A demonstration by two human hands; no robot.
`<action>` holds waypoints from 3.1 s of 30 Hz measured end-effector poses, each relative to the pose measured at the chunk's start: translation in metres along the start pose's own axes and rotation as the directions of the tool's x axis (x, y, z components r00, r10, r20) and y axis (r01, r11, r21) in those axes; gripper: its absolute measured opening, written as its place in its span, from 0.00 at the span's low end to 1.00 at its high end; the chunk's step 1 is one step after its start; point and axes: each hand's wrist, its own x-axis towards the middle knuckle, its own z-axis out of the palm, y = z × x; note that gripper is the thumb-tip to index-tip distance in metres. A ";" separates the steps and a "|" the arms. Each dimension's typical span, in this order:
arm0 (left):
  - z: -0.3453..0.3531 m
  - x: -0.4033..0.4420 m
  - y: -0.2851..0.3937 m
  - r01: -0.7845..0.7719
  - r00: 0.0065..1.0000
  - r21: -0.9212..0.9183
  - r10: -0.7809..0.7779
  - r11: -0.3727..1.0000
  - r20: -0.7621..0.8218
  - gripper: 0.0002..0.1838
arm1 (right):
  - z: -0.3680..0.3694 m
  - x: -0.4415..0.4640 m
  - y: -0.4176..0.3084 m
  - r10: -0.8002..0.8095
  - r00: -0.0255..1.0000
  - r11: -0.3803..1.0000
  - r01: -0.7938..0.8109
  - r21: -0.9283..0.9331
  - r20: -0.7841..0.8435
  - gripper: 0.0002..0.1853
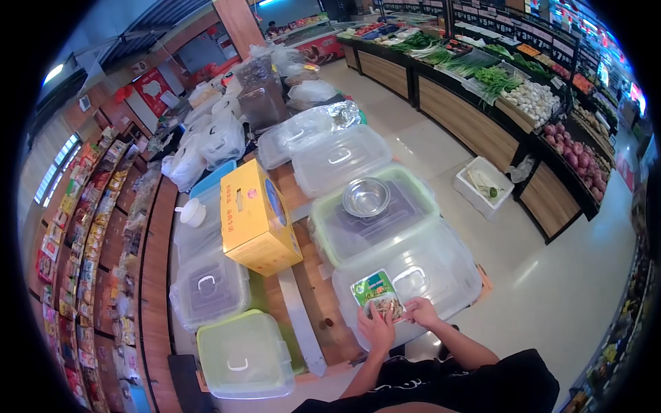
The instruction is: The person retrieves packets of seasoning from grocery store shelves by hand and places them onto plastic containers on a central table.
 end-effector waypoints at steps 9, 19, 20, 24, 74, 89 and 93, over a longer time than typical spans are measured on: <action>-0.005 -0.007 -0.006 -0.011 0.999 0.067 0.008 0.998 0.035 0.34 | 0.018 -0.031 0.008 -0.124 0.988 0.984 0.110 -0.138 -0.094 0.19; 0.004 -0.047 0.043 0.055 0.998 0.100 -0.057 0.994 0.016 0.34 | -0.142 -0.194 0.075 0.031 0.999 0.993 -0.029 0.112 -0.016 0.09; 0.003 -0.063 0.062 0.003 1.000 0.076 -0.004 0.997 0.015 0.33 | -0.167 -0.216 0.092 0.051 0.998 0.986 -0.043 0.161 -0.045 0.09; 0.052 -0.129 0.135 -0.367 0.888 -0.149 0.394 0.918 0.236 0.29 | -0.256 -0.324 0.153 0.126 0.936 0.908 0.025 0.419 -0.329 0.07; 0.109 -0.961 0.946 -0.159 -0.987 -0.890 0.068 -0.427 0.144 0.31 | -0.660 -1.012 0.414 0.789 -0.250 0.466 0.839 0.280 -0.561 0.15; 0.197 -1.163 1.026 -0.319 -0.925 -0.734 0.027 -0.600 0.379 0.27 | -0.868 -1.315 0.512 0.466 -0.620 0.754 0.651 -0.083 -0.631 0.22; 0.174 -1.242 1.060 -0.052 -0.982 -0.867 0.182 -0.495 -0.045 0.24 | -0.910 -1.383 0.537 0.341 -0.750 0.882 0.464 -0.084 -0.566 0.25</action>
